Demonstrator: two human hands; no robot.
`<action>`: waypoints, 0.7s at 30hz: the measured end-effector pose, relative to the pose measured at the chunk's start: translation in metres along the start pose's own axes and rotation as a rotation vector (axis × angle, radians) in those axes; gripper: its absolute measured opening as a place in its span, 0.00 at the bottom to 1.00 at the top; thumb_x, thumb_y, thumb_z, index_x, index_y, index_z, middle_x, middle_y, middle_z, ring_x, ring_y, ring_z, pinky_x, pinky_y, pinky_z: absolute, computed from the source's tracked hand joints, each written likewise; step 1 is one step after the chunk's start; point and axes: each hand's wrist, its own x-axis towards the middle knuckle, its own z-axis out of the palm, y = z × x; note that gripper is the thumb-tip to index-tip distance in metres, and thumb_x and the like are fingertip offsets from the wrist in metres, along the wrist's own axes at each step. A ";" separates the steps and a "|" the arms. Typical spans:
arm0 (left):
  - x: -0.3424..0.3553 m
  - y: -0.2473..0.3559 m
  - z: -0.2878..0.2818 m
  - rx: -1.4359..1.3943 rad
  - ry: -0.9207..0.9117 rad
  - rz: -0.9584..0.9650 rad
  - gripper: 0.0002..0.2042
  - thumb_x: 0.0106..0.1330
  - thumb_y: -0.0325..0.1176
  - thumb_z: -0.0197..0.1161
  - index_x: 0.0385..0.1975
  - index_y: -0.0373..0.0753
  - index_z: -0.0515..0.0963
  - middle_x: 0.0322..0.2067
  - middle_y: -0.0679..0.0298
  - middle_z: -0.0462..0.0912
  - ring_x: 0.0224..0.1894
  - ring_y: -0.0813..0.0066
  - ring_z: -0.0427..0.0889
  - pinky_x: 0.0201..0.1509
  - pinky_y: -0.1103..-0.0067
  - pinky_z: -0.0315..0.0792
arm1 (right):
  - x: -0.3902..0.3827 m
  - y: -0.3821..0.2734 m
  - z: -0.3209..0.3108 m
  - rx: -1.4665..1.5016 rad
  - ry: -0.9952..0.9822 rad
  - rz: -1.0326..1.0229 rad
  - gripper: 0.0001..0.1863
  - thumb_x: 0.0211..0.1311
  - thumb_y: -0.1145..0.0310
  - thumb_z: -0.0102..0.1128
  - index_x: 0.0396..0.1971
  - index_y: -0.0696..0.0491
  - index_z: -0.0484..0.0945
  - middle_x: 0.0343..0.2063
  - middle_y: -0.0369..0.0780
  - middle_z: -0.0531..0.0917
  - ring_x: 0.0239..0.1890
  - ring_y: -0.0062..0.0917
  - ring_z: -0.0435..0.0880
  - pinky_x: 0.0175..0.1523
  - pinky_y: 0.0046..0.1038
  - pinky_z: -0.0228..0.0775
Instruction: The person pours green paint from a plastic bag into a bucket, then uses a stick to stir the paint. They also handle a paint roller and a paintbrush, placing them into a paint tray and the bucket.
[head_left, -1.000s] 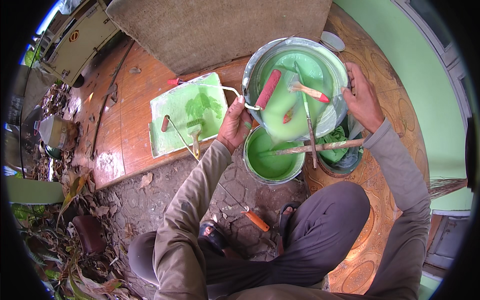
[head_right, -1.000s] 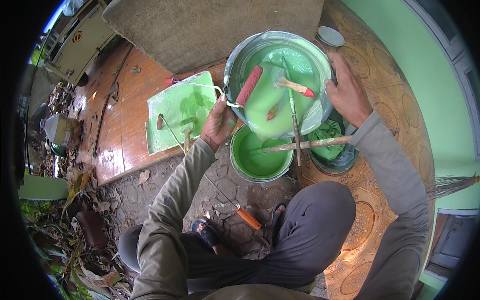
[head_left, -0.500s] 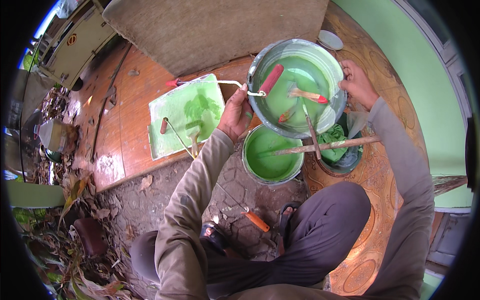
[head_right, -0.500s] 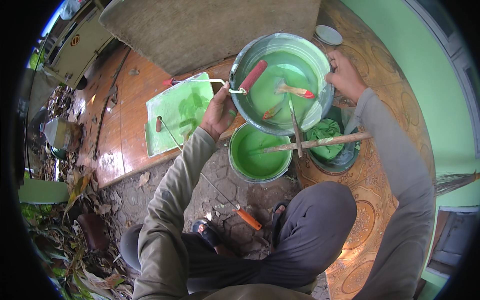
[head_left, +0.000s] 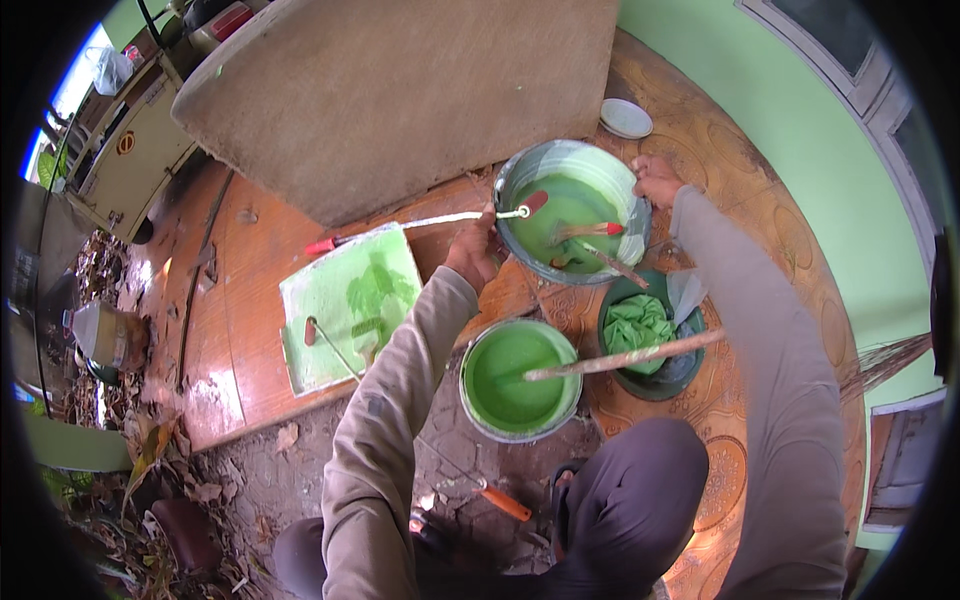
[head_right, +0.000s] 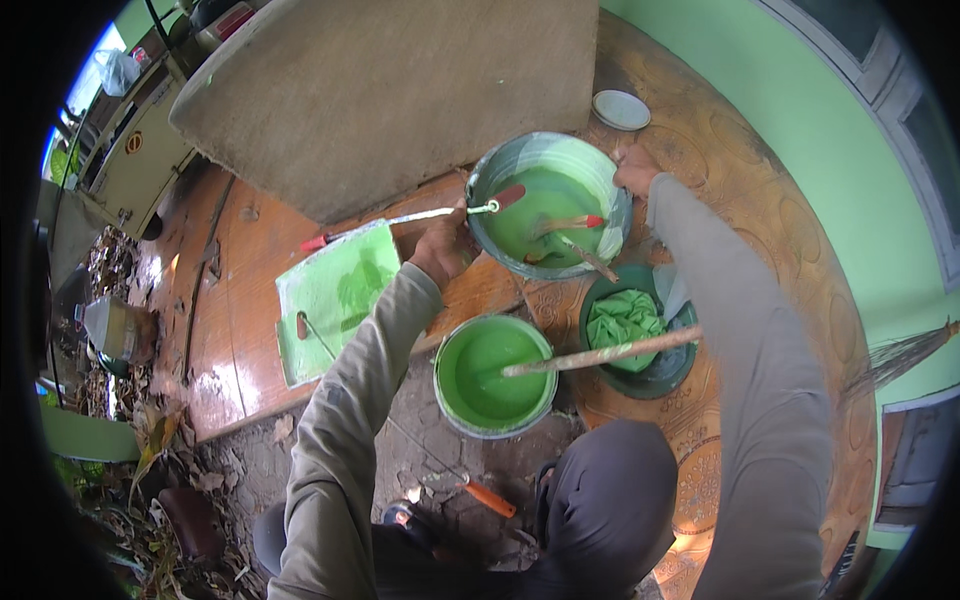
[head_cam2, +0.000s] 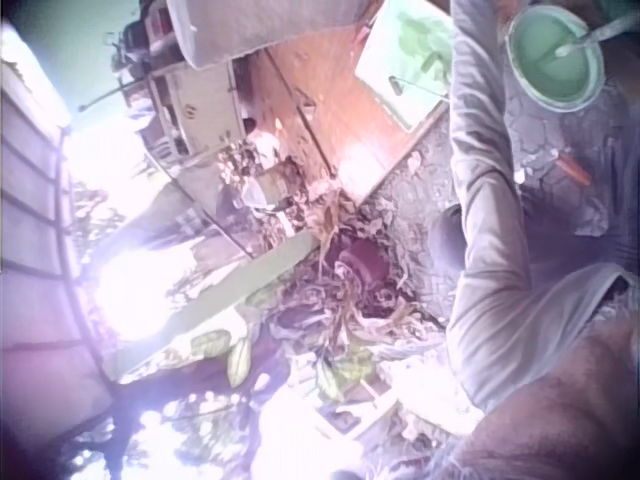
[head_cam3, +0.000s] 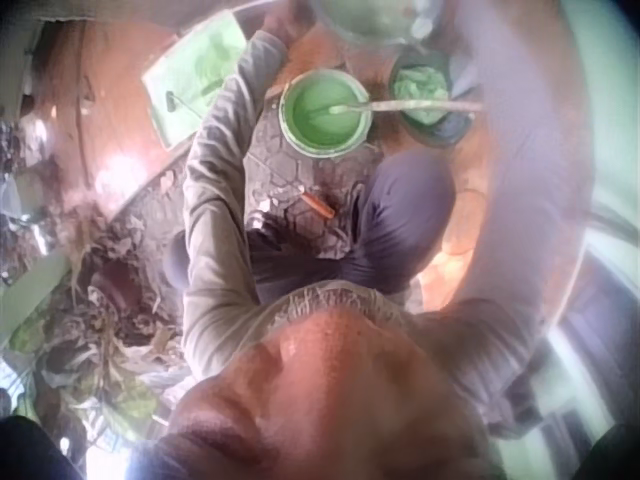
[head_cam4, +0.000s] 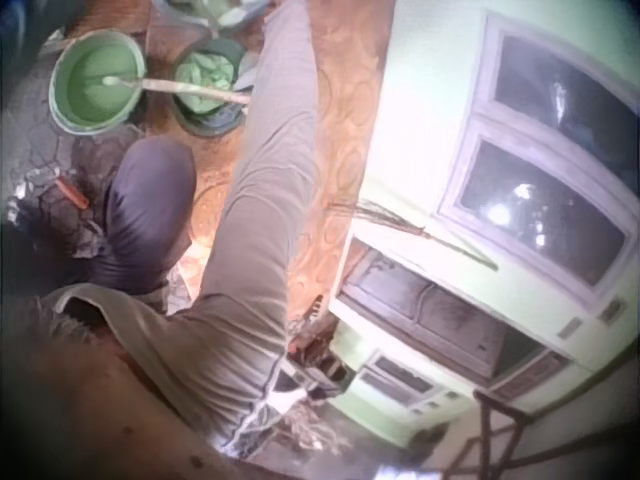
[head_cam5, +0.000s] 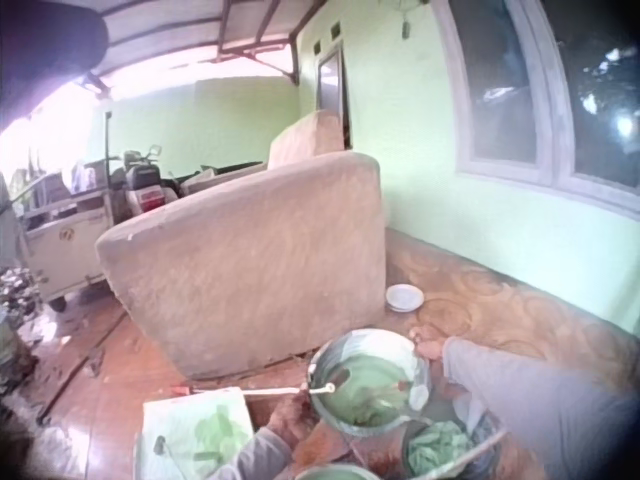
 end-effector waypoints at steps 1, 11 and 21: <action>0.008 0.005 -0.006 0.004 0.051 0.002 0.10 0.69 0.42 0.59 0.31 0.44 0.72 0.24 0.72 0.69 0.26 0.77 0.71 0.32 0.76 0.72 | 0.013 0.000 0.014 -0.022 0.038 -0.005 0.25 0.43 0.82 0.59 0.48 0.61 0.72 0.32 0.39 0.78 0.34 0.27 0.80 0.26 0.33 0.73; 0.066 -0.039 0.051 -0.065 0.176 -0.146 0.08 0.69 0.39 0.59 0.31 0.43 0.73 0.23 0.71 0.71 0.25 0.76 0.73 0.32 0.76 0.78 | 0.104 0.082 -0.027 -0.406 0.279 -0.025 0.18 0.49 0.78 0.55 0.43 0.61 0.72 0.38 0.49 0.80 0.44 0.38 0.80 0.47 0.33 0.71; 0.103 -0.095 0.098 -0.074 0.142 -0.265 0.12 0.66 0.41 0.63 0.26 0.44 0.72 0.21 0.71 0.68 0.21 0.75 0.71 0.27 0.75 0.75 | 0.127 0.160 -0.095 -0.459 0.176 0.036 0.27 0.49 0.72 0.62 0.53 0.59 0.72 0.39 0.41 0.81 0.40 0.28 0.80 0.45 0.33 0.72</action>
